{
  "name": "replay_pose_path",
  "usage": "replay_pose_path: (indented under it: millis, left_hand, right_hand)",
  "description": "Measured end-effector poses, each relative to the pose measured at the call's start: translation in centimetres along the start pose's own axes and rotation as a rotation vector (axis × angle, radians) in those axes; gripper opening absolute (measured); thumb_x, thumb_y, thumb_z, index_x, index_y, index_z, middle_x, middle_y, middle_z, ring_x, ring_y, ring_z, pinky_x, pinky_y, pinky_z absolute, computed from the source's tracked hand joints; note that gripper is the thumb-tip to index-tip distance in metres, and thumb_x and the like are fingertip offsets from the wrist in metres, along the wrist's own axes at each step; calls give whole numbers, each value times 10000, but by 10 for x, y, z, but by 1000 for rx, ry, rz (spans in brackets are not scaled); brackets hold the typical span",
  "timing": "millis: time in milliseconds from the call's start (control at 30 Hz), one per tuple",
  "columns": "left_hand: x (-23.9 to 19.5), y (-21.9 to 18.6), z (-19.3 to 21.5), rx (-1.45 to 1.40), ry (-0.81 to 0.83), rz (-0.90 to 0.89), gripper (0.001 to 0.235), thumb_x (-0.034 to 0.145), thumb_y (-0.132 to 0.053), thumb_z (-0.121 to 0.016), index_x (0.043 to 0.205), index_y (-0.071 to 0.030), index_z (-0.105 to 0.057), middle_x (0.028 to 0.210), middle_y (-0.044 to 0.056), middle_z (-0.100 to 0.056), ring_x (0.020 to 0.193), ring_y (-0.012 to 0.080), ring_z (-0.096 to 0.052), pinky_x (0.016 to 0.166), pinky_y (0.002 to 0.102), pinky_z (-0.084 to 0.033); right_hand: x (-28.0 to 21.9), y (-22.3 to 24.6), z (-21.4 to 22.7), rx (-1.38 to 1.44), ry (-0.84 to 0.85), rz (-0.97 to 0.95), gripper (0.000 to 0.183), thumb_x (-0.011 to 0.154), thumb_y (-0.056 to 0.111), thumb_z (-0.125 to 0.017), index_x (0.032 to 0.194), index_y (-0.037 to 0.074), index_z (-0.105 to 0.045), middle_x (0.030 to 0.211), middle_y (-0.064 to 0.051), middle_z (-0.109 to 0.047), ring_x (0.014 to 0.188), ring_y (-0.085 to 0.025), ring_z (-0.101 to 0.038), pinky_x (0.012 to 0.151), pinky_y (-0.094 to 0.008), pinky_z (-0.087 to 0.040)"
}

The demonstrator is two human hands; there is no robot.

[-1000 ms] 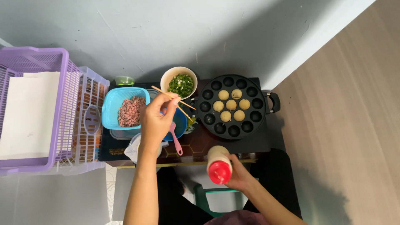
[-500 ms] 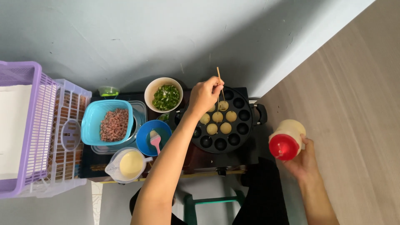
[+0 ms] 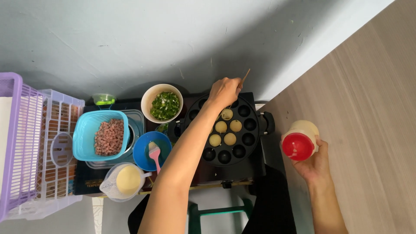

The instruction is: The person prepares small round snacks in a spherical pan by pouring batter from a squeeze bottle into the molds. They use wooden skewers to rotate and adjust the cooking items within the pan.

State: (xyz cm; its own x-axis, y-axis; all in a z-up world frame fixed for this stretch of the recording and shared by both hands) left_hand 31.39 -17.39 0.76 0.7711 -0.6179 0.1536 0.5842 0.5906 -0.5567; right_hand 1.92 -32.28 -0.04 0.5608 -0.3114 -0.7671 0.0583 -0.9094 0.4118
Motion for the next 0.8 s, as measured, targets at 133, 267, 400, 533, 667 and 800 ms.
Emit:
replay_pose_path:
  millis: [133,267,400,533,667,800]
  left_hand:
    - [12,5,-8,-38,58,34,140,930,-109,-654,795,-71,-641,672,112,-691,654,322,-706,548,406,-546]
    - [19,15,-21,7,90,84,131,923,-105,-653,796,-76,-665,671,96,-692,645,282,-707,534,369,-542]
    - [23,25,-37,33,117,125,152,918,-90,-643,769,-91,-674,658,87,-691,613,246,-694,516,342,-538]
    - [8,32,-47,0,181,190,133,922,-96,-626,829,-71,-717,747,131,-734,728,303,-734,643,408,-589]
    - [-4,42,-35,13,162,247,99,899,-136,-670,870,-69,-737,775,137,-743,789,365,-748,682,462,-593]
    - [-26,43,-2,-63,70,277,133,900,-168,-688,929,-45,-727,822,161,-746,866,424,-738,745,534,-589]
  right_hand:
    - [-10,3,-8,13,-20,17,437,834,352,-641,1177,93,-566,994,-33,-622,888,-205,-686,806,-339,-643]
    - [-11,5,-7,-2,-8,30,448,808,355,-672,1162,98,-580,983,-31,-617,870,-197,-673,797,-333,-634]
    - [-3,6,-3,-14,6,17,465,831,382,-677,1195,113,-569,1018,-23,-623,898,-183,-674,818,-318,-624]
    - [18,11,10,-5,36,15,526,806,365,-703,1225,91,-544,1056,-39,-618,927,-203,-666,837,-360,-634]
    - [42,18,6,-33,104,27,575,847,362,-689,1286,57,-477,1102,-55,-579,990,-218,-656,890,-385,-632]
    - [51,20,-23,26,207,31,623,843,317,-715,1312,17,-434,1131,-89,-552,1030,-263,-647,923,-445,-630]
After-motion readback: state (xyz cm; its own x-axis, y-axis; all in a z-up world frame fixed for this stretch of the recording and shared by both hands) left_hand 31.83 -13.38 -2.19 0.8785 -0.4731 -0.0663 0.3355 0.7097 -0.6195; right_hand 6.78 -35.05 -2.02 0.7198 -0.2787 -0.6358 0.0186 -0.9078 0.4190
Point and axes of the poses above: each hand's wrist, its own x-axis towards the middle knuckle, its own z-axis out of the back of the hand, y = z × x, the point moved 10 cm from there along x, towards the middle knuckle
